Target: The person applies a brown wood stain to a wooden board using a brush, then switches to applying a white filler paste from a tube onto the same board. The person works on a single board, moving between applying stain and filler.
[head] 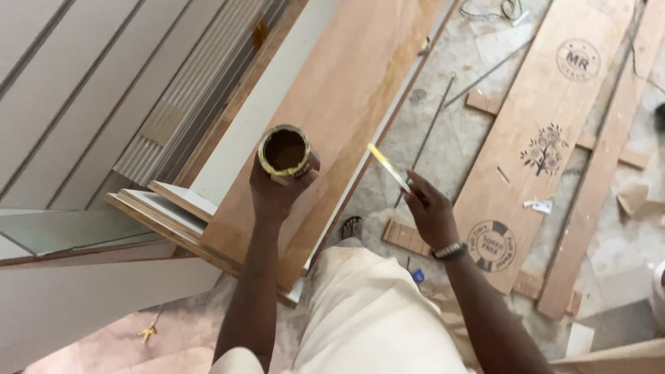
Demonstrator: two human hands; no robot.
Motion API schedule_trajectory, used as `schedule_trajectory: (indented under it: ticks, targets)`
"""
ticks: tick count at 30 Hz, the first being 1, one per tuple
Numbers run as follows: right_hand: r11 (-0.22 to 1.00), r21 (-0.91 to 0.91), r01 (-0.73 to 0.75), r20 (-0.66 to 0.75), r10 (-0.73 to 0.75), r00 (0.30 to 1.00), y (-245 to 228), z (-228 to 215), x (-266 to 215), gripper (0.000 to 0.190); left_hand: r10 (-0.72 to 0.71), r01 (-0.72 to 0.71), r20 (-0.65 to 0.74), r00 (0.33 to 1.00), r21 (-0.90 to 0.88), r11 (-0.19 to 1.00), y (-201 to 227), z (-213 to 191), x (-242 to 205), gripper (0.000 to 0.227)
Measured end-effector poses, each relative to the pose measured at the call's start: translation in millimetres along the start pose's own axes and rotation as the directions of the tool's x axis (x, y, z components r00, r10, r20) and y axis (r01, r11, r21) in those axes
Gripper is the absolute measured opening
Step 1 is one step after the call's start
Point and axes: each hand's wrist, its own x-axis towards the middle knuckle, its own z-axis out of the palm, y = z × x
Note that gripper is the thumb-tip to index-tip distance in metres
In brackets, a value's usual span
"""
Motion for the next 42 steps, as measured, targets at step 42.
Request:
schedule_trajectory:
  ticks: [42]
  targets:
    - [0.773, 0.463, -0.434, 0.670, 0.016, 0.742, 138, -222, 264, 0.030, 0.345, 0.383, -0.705, 0.619, 0.655, 0.651, -250, 254, -79, 0.082]
